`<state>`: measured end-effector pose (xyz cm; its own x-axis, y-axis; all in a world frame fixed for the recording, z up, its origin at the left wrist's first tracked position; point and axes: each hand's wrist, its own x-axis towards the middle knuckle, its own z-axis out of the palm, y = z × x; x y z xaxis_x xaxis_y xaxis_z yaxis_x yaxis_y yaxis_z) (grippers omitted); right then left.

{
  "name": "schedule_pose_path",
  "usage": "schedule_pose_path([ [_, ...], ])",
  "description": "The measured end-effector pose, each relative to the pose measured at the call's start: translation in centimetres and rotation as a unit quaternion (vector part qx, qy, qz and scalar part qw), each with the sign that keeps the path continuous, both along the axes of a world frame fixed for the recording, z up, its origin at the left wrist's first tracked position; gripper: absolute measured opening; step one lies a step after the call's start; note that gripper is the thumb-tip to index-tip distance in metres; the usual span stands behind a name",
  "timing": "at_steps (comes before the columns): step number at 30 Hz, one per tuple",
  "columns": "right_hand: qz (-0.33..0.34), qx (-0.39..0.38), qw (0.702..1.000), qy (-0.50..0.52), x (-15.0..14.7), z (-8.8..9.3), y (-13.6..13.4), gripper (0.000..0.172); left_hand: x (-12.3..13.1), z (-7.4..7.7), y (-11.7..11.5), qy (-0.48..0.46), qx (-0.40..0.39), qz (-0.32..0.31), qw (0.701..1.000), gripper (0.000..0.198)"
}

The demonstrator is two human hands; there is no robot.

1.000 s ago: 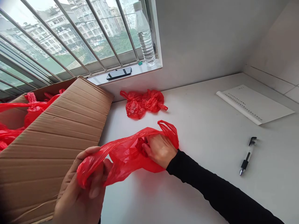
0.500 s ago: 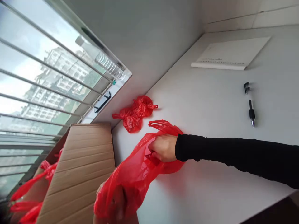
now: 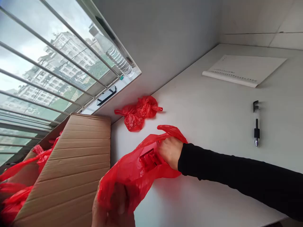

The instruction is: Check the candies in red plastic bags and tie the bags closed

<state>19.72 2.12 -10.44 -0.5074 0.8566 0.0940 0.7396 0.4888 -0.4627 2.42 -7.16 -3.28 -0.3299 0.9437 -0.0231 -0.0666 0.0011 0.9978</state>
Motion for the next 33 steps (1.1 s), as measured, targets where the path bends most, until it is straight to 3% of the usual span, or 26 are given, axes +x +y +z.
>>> schedule_pose_path([
  [2,0.0,0.003,1.0,-0.006,-0.4,-0.3,-0.3,0.013,0.8,0.1,-0.2,-0.065,-0.002,0.01,0.998,0.034],
  [6,0.025,0.0,1.0,-0.003,-1.1,-0.3,-0.8,0.011,1.1,-0.2,-0.4,-0.092,-0.018,0.038,0.995,0.026],
  [12,0.028,-0.048,0.998,-0.035,0.0,1.1,-0.5,0.016,0.3,-1.0,-0.4,-0.095,0.001,-0.002,0.996,0.023],
  [19,-0.078,-0.055,0.986,-0.138,1.3,1.5,1.2,0.02,1.1,-0.3,-0.4,-0.143,-0.006,-0.015,0.99,0.042],
  [22,-0.089,-0.053,0.983,-0.152,0.8,1.3,1.5,0.015,1.0,-0.4,-0.4,-0.109,0.021,-0.029,0.993,0.05],
  [25,-0.104,-0.047,0.981,-0.156,0.3,1.6,1.3,0.024,0.8,-0.9,-0.3,-0.035,0.046,-0.039,0.998,0.063],
  [27,-0.105,-0.041,0.982,-0.154,0.2,1.9,1.0,0.028,0.8,-1.3,-0.1,0.009,0.041,-0.023,0.999,0.055],
  [29,-0.085,-0.032,0.985,-0.144,0.3,2.0,0.8,0.026,0.7,-1.6,0.1,0.029,0.025,-0.001,0.999,0.028],
  [33,-0.05,-0.02,0.991,-0.124,0.2,1.3,0.8,0.02,0.3,-1.9,0.0,-0.003,0.019,0.016,1.0,0.034],
])
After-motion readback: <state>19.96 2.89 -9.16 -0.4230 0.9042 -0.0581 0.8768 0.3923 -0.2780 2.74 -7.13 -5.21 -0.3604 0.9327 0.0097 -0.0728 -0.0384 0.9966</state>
